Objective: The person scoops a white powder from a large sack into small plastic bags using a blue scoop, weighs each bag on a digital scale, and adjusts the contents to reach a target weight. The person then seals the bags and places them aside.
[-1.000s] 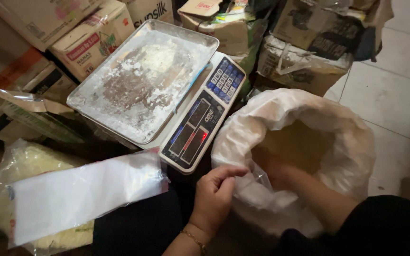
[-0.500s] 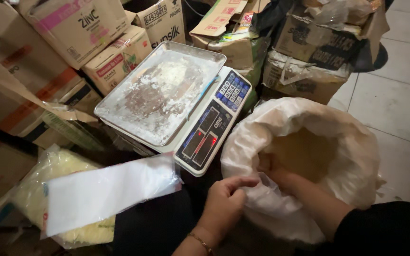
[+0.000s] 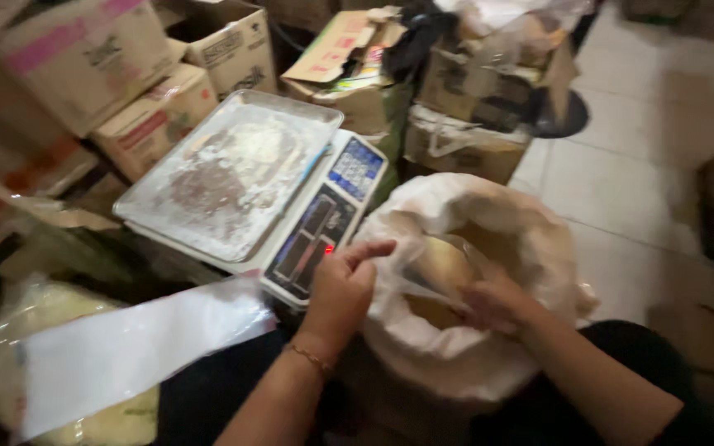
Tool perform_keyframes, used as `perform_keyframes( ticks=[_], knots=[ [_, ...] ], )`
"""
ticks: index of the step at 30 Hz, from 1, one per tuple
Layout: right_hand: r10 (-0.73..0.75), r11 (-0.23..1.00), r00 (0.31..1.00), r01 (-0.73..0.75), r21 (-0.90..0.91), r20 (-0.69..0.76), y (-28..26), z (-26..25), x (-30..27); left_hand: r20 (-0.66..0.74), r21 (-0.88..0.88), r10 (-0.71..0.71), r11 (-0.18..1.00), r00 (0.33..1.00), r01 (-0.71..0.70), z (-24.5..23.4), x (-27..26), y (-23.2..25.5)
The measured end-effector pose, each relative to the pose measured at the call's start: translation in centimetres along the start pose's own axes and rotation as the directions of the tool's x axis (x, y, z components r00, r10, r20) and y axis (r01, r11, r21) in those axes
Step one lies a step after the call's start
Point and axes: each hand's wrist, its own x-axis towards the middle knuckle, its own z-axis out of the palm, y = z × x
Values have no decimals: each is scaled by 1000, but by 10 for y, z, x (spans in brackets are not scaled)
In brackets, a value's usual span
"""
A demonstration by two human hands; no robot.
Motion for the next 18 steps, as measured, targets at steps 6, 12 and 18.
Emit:
perform_keyframes(
  ticks=[6,12,18],
  knots=[
    [-50,971,974,99,218,-221,-50,1,-92,43,168,211,962,977,-215,20,17,0],
    [-125,964,958,179,198,-257,-104,9,-144,117,347,200,910,973,-228,48,40,-23],
    [-205,978,953,208,-10,-223,-147,11,-182,197,473,319,797,927,-375,72,79,-31]
  ],
)
